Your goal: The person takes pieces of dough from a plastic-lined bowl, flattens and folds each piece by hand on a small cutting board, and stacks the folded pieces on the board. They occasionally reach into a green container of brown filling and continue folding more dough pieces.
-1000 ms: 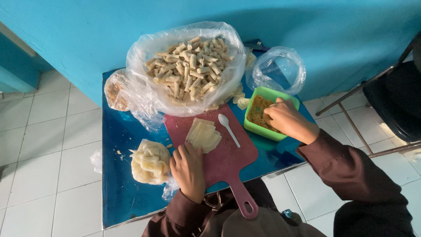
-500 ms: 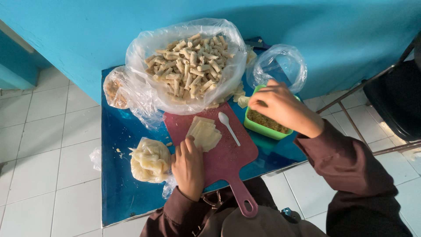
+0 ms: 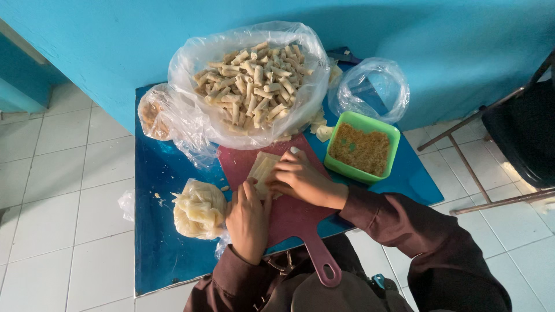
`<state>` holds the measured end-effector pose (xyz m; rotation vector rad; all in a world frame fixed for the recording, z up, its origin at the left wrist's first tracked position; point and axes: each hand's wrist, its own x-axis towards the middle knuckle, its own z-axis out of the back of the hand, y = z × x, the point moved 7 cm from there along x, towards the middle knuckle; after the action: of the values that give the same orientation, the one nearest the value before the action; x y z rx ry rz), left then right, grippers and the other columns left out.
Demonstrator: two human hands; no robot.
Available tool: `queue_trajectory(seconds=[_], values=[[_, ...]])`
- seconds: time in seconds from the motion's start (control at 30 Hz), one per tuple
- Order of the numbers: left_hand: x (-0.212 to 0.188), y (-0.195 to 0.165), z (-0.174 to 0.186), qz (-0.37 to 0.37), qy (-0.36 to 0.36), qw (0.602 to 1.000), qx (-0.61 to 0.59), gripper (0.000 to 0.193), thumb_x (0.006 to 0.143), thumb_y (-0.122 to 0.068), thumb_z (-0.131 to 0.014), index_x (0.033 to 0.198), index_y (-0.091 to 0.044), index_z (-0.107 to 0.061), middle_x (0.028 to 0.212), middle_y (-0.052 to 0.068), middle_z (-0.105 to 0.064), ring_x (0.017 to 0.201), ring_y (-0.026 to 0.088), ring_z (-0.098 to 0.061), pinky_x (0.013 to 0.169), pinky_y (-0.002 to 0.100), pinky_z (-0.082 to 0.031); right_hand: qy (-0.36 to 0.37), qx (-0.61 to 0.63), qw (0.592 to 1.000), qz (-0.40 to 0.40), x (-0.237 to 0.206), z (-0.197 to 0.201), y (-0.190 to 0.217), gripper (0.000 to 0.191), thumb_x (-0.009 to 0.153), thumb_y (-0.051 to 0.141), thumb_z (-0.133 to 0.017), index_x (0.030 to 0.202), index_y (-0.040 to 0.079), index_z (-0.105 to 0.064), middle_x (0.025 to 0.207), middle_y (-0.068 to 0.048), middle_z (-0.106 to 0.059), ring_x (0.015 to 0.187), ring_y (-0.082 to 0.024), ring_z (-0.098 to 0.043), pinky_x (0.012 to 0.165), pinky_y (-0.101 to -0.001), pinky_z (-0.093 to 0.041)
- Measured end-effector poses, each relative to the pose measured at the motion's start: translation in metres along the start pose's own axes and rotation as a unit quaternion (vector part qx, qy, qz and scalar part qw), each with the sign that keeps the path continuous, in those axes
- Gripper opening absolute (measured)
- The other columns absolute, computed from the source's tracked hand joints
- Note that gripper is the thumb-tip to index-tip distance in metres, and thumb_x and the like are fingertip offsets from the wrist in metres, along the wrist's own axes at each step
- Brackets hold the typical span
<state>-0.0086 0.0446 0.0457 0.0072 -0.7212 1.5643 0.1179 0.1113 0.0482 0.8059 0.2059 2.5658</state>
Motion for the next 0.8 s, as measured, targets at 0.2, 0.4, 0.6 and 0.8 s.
queue_trajectory(seconds=[0.2,0.4,0.6,0.8], values=[[0.004,0.001,-0.002,0.002,0.006,1.0,-0.003,0.039,0.087,-0.028,-0.074,0.115,-0.007,-0.058,0.1,0.012,-0.068,0.089,0.034,-0.068,0.073,0.044,-0.054,-0.05,0.012,0.999,0.009,-0.002,0.005,-0.003,0.015,0.086,0.023,-0.079,0.1,0.016,-0.079,0.105,0.001,-0.07,0.107,-0.023,-0.057,0.094,-0.0413,-0.038],[0.006,0.001,-0.002,-0.003,-0.009,1.0,-0.024,0.036,0.088,-0.023,-0.072,0.116,-0.006,-0.058,0.104,0.013,-0.07,0.089,0.034,-0.069,0.072,0.044,-0.055,-0.017,0.03,0.999,-0.013,0.0,-0.001,-0.009,0.013,0.086,0.023,-0.08,0.097,0.016,-0.078,0.096,0.005,-0.071,0.102,-0.02,-0.06,0.091,-0.0407,-0.037],[0.002,0.004,0.003,0.012,-0.01,0.999,-0.041,0.024,0.093,-0.017,-0.066,0.113,-0.008,-0.058,0.101,0.013,-0.071,0.089,0.032,-0.07,0.069,0.044,-0.056,-0.066,0.037,0.997,-0.015,0.003,0.008,-0.01,0.017,0.086,0.021,-0.082,0.096,0.012,-0.072,0.104,0.003,-0.069,0.107,-0.022,-0.059,0.091,-0.0382,-0.039],[0.0,-0.004,0.008,-0.011,-0.034,0.999,-0.041,0.017,0.098,-0.016,-0.062,0.112,-0.008,-0.059,0.097,0.012,-0.071,0.091,0.03,-0.069,0.071,0.042,-0.057,-0.024,-0.017,1.0,-0.001,0.003,0.009,-0.005,0.022,0.079,0.021,-0.082,0.097,0.011,-0.074,0.102,0.004,-0.068,0.11,-0.021,-0.058,0.099,-0.0408,-0.043]])
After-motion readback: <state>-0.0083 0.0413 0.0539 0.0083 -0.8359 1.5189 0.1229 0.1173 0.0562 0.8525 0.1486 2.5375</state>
